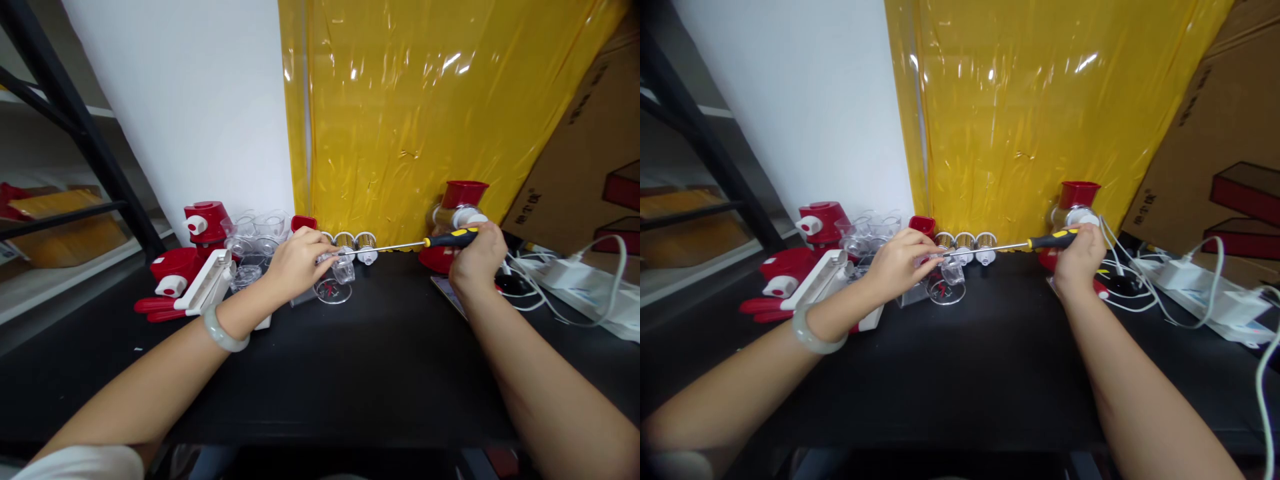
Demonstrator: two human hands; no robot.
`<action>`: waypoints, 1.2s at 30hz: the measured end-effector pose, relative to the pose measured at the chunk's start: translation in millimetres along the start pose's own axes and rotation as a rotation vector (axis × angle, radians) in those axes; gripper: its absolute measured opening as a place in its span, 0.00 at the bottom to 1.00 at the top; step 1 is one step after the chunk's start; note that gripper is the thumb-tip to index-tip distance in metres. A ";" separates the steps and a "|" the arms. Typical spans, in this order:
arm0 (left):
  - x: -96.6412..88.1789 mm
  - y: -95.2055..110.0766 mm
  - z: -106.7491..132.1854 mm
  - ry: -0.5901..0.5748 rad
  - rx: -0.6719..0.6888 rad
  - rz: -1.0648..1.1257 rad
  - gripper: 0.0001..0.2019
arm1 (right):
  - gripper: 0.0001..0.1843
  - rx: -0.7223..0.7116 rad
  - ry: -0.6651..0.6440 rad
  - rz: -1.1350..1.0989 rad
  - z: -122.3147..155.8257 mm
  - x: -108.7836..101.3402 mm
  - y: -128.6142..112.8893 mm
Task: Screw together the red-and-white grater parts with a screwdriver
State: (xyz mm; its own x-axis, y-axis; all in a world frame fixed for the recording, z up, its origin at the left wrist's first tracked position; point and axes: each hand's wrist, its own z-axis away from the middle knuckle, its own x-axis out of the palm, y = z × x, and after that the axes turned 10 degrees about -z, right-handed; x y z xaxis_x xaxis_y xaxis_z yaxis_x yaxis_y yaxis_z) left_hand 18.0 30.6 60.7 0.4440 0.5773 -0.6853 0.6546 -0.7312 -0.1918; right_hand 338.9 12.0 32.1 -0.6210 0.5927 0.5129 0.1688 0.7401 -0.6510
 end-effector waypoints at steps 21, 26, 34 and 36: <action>21.2 -0.6 11.5 -0.341 -0.160 0.083 0.37 | 0.12 0.226 0.238 -0.087 -16.8 -4.5 3.2; 23.6 -6.2 11.5 -0.383 -0.127 0.175 0.39 | 0.12 0.235 0.243 -0.088 -16.8 -4.9 4.5; 17.0 -2.9 9.8 -0.385 -0.069 0.229 0.43 | 0.12 0.227 0.234 -0.093 -18.6 -6.6 4.4; 13.4 -0.3 9.0 -0.408 -0.067 0.221 0.41 | 0.11 0.224 0.224 -0.082 -16.9 -6.3 4.4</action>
State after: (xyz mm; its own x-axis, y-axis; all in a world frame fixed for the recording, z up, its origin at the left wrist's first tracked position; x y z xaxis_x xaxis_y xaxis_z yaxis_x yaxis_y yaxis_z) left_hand 18.2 35.3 45.2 0.3096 0.2106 -0.9272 0.6154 -0.7878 0.0265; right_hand 356.5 16.9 35.5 -0.4378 0.6072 0.6631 -0.0634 0.7148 -0.6964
